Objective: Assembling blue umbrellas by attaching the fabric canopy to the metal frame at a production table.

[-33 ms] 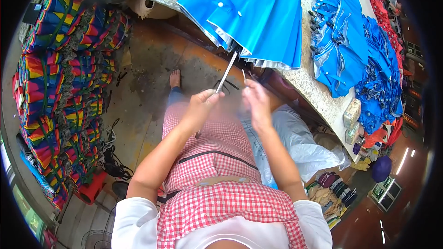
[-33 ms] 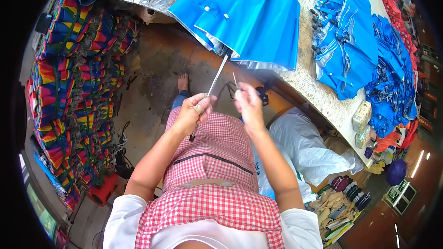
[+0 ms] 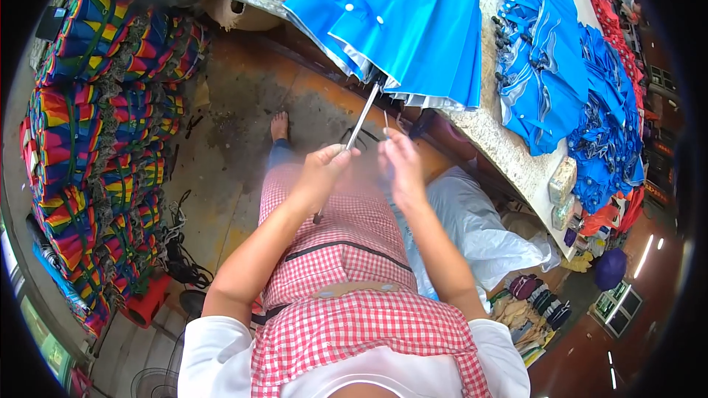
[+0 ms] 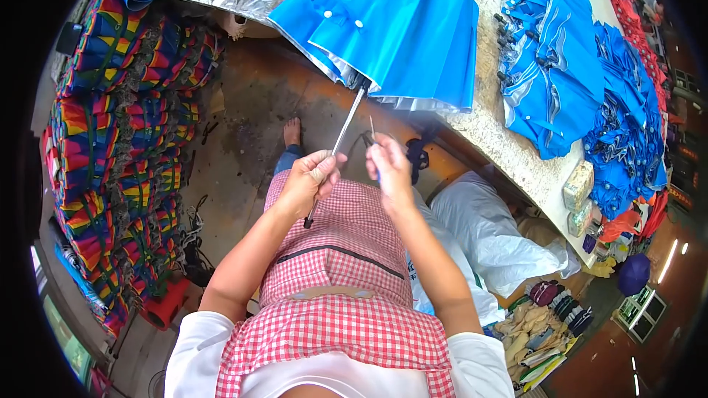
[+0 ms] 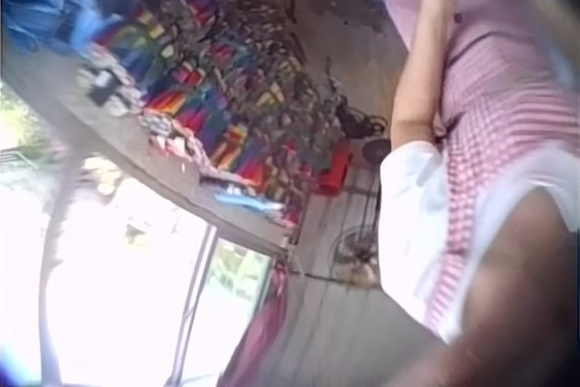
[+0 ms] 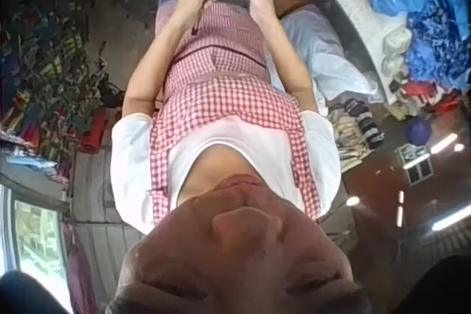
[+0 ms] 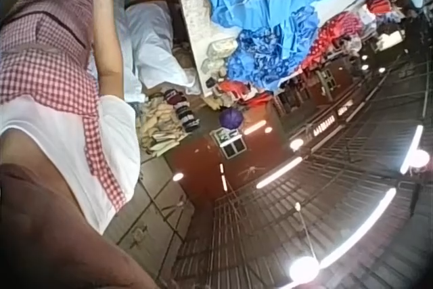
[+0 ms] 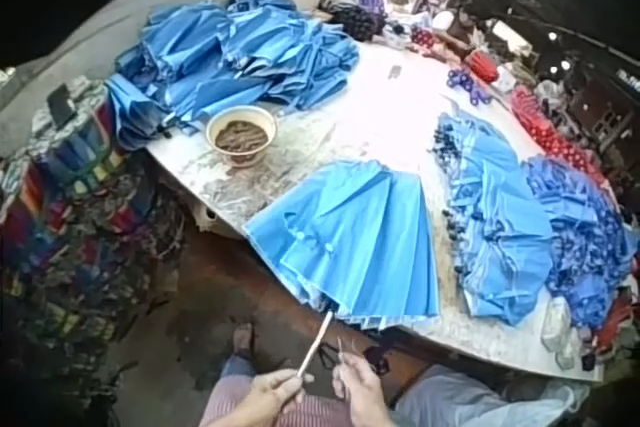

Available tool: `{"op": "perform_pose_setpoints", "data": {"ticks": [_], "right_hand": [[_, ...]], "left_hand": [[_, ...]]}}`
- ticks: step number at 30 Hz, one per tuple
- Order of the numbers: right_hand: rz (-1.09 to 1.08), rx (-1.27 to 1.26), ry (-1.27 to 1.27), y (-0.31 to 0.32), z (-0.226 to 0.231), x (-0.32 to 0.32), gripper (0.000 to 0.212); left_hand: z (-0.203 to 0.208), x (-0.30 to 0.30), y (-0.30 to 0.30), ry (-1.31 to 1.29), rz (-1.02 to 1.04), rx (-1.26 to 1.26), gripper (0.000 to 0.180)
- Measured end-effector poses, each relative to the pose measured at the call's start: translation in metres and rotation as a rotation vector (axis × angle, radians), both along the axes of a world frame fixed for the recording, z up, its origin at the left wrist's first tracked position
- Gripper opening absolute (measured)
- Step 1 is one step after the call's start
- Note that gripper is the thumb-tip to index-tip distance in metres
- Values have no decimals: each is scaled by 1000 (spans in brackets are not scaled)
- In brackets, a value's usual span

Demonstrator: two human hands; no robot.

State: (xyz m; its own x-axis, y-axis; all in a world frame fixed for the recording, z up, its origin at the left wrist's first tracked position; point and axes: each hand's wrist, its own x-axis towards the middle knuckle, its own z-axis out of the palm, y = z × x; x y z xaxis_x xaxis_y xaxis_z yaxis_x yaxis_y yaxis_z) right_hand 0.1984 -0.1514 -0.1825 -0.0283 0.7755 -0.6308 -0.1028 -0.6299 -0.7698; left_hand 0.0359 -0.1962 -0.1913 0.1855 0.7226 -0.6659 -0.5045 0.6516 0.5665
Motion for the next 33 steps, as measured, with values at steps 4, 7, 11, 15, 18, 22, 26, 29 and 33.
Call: {"op": "perform_pose_setpoints", "data": {"ticks": [4,7,11,15,18,22,26,29,33], "right_hand": [[-218,4,357,-5,-37,-28,33],[-249,51,409,8,-42,-37,33],[-161,151,35,13,-50,-33,33],[344,876,-942,2,8,-16,32],[439,884,-1133,24,43,-11,26],[580,837,-1311,47,31,-14,25],[682,826,-1332,54,25,-11,27],[726,834,-1285,59,31,-3,28],[617,798,-1052,46,45,8,27]], "left_hand": [[0,2,1,-56,41,-22,21],[-1,-1,4,-88,36,-34,21],[-2,-5,5,-222,29,-57,22],[3,-17,4,-334,40,-49,23],[6,-18,-1,-364,44,-51,24],[5,-16,2,-362,35,-55,24],[3,-16,2,-373,40,-53,24],[-2,-20,6,-389,48,-55,24],[3,-21,8,-394,40,-38,25]]}}
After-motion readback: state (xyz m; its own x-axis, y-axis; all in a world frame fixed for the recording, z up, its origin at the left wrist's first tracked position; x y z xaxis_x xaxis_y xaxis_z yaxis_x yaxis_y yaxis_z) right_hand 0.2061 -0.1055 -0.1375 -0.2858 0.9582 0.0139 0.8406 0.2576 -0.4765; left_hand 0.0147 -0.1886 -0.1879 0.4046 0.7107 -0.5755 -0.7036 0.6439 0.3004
